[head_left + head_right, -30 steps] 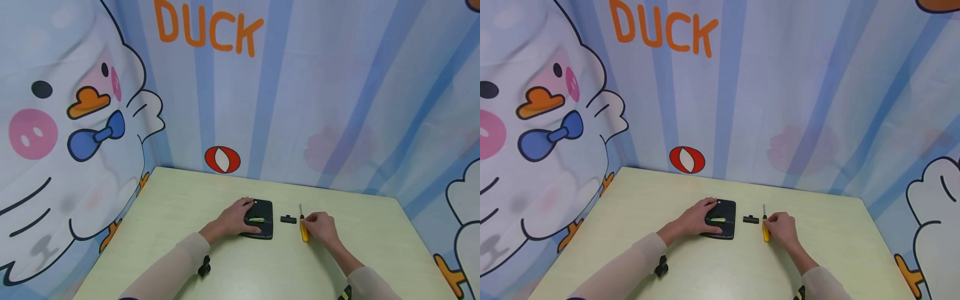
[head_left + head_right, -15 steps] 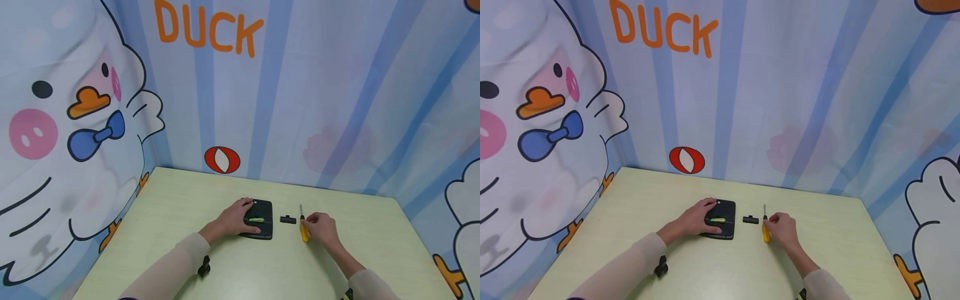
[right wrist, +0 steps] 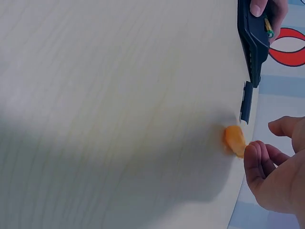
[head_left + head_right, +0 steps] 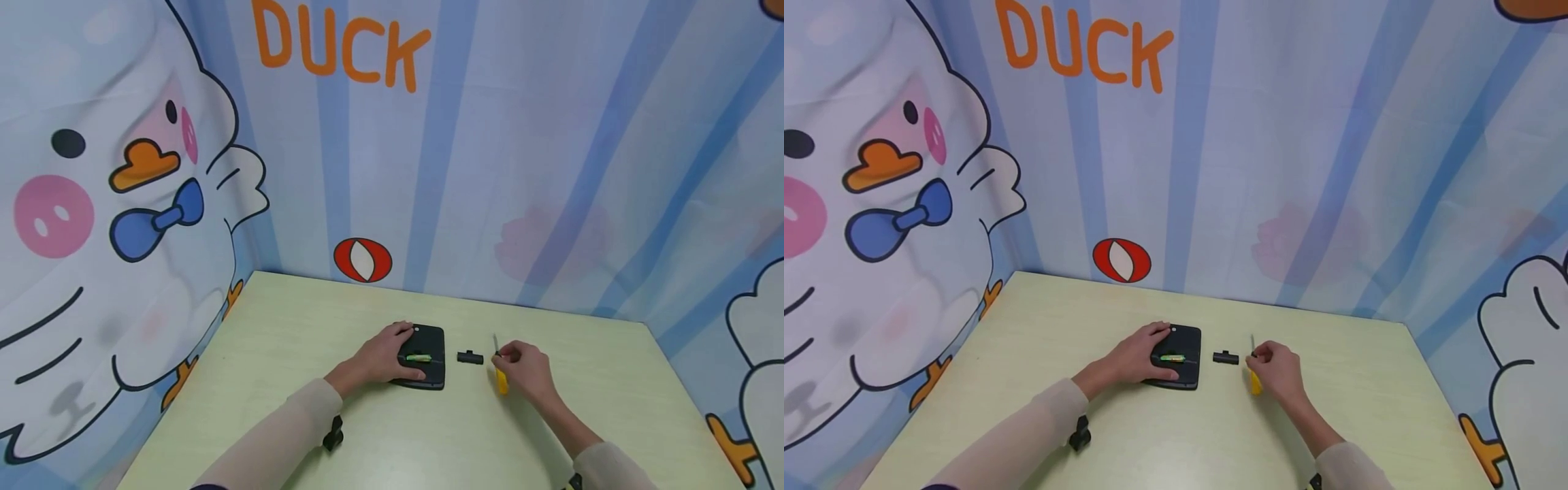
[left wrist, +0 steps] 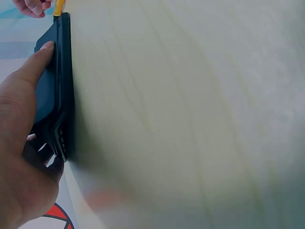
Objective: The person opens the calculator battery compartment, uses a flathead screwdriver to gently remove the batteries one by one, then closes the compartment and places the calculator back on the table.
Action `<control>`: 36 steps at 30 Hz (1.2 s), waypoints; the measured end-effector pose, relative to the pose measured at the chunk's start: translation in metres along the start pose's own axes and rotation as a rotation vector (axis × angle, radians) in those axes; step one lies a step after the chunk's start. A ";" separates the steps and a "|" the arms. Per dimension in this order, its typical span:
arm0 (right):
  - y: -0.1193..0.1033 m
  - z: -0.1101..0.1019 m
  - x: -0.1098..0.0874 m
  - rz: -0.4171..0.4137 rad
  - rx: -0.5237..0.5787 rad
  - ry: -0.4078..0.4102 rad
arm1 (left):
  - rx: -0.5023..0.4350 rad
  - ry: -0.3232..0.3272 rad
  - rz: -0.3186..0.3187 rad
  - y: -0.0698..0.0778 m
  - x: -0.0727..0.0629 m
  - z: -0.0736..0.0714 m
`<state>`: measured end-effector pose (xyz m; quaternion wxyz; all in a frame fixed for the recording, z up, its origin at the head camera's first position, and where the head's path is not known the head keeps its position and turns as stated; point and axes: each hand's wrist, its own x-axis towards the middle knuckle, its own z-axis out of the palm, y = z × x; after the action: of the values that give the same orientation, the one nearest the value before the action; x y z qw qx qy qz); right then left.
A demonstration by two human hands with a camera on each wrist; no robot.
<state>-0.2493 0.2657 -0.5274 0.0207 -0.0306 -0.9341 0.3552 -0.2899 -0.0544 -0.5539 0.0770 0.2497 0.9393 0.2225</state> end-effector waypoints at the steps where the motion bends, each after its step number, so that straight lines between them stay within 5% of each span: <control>1: -0.001 0.000 -0.001 -0.010 0.005 0.001 | 0.001 -0.001 0.000 0.000 0.000 0.000; 20: -0.042 0.015 -0.008 -0.219 0.121 -0.062 | 0.018 -0.004 0.007 -0.001 0.001 0.000; 36: -0.056 0.035 -0.004 -0.283 0.148 -0.076 | 0.014 0.001 0.008 0.000 0.000 -0.001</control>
<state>-0.2493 0.2009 -0.5166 0.0373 0.1165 -0.9004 0.4175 -0.2905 -0.0548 -0.5529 0.0739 0.2541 0.9398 0.2163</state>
